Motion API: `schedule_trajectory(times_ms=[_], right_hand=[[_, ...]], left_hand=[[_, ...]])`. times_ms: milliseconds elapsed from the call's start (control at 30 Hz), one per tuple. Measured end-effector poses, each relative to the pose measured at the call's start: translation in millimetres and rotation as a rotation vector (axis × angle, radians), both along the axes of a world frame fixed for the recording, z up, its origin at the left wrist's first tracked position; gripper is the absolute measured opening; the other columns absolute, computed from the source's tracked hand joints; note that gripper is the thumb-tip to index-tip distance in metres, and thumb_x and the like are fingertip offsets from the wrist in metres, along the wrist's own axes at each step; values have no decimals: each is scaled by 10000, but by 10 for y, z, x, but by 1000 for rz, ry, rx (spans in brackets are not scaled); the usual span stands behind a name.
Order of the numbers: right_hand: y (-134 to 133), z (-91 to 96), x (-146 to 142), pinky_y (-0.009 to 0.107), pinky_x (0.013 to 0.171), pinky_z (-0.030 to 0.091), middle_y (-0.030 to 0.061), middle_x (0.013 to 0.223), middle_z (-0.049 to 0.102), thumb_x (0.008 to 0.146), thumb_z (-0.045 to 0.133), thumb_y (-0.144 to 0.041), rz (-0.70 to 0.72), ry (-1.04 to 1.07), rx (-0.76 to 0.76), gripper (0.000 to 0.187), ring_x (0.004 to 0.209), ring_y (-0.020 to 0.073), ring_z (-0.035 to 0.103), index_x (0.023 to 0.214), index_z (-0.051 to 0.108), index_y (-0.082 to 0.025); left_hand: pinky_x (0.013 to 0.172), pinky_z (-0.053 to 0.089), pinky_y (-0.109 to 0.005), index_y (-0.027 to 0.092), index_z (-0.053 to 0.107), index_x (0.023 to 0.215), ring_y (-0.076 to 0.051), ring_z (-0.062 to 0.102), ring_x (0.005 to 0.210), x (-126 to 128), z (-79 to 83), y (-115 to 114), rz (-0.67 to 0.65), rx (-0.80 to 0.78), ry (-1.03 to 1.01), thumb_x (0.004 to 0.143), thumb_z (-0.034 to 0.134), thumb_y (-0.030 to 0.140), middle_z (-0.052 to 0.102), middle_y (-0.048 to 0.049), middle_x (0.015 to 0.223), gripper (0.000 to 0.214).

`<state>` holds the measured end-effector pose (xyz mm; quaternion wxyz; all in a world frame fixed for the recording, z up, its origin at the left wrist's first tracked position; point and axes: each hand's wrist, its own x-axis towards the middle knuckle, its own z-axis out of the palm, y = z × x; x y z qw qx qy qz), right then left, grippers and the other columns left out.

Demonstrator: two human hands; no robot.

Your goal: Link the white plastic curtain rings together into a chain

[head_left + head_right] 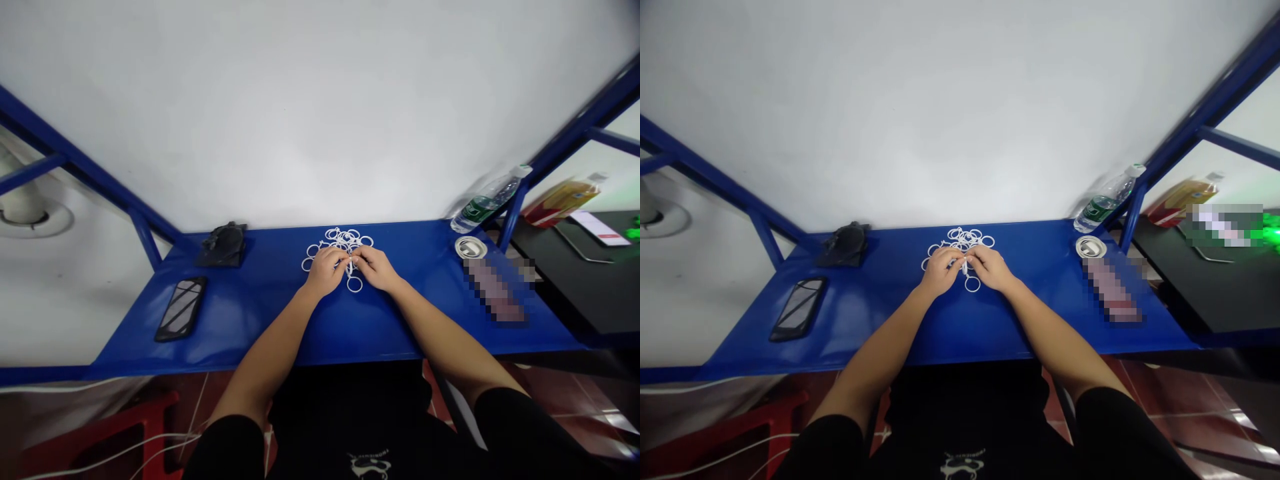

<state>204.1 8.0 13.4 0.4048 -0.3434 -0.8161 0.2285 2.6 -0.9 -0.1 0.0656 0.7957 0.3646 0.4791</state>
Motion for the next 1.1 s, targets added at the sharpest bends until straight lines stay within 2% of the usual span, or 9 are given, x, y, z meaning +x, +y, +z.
schedule_trajectory(times_ms=[233, 333, 433, 600, 700, 800, 900, 967, 1100], right_hand=[[8, 15, 37, 296, 708, 463, 25, 803, 682, 1022, 534, -313, -20, -58, 26, 198, 734, 176, 617, 889, 649, -222], [34, 66, 106, 291, 687, 443, 18, 768, 671, 973, 555, -266, -48, -69, 29, 169, 702, 170, 601, 833, 637, -220], [62, 129, 178, 286, 684, 441, 15, 750, 675, 928, 557, -226, -38, -59, 3, 164, 685, 164, 600, 776, 620, -215], [71, 154, 199, 268, 626, 391, -3, 701, 657, 913, 629, -272, 4, -173, -47, 187, 623, 139, 563, 740, 625, -203], [55, 112, 148, 265, 628, 385, 0, 726, 677, 958, 645, -330, -14, -209, -55, 222, 636, 138, 580, 780, 658, -200], [36, 58, 86, 264, 651, 402, 2, 773, 701, 960, 669, -300, 0, -266, -60, 148, 677, 144, 607, 848, 694, -207], [18, 16, 37, 269, 704, 434, 19, 895, 732, 931, 720, -269, 46, -348, -25, 57, 770, 160, 646, 959, 724, -220], [10, -5, 16, 274, 733, 449, 31, 968, 741, 920, 745, -261, 74, -383, -7, 102, 826, 170, 665, 1015, 731, -228], [14, -44, -7, 278, 718, 436, 32, 937, 746, 880, 790, -227, 87, -437, 2, 127, 820, 182, 663, 998, 743, -225]], left_hand=[[923, 526, -412, 229, 715, 912, -210, 708, 937, -86, 34, 11, 33, -11, 119, 1041, 587, 340, 774, -46, 946, 214], [967, 517, -434, 232, 749, 970, -234, 700, 1015, -143, 7, 56, 130, -53, 164, 1026, 614, 343, 776, -62, 1015, 183], [1028, 501, -470, 242, 775, 1032, -273, 670, 1143, -183, -44, 100, 229, -121, 223, 963, 710, 347, 761, -77, 1149, 141], [1216, 367, -580, 292, 792, 1092, -303, 600, 1287, -198, -127, 121, 162, -164, 352, 900, 778, 356, 710, -64, 1308, 203], [1211, 356, -642, 304, 798, 1090, -326, 586, 1292, -202, -187, 134, 147, -157, 357, 877, 780, 285, 702, -72, 1315, 215], [1188, 363, -679, 300, 804, 1024, -335, 595, 1266, -209, -249, 159, 136, -147, 341, 871, 765, 226, 713, -75, 1277, 175], [1199, 351, -669, 292, 798, 948, -323, 598, 1261, -208, -277, 177, 123, -140, 317, 874, 758, 214, 718, -72, 1256, 114], [1205, 344, -652, 283, 787, 920, -313, 602, 1257, -201, -265, 178, 116, -138, 307, 870, 759, 206, 721, -68, 1247, 96], [1180, 372, -584, 265, 762, 930, -286, 626, 1224, -185, -187, 170, 133, -106, 242, 895, 737, 210, 737, -62, 1208, 69]])
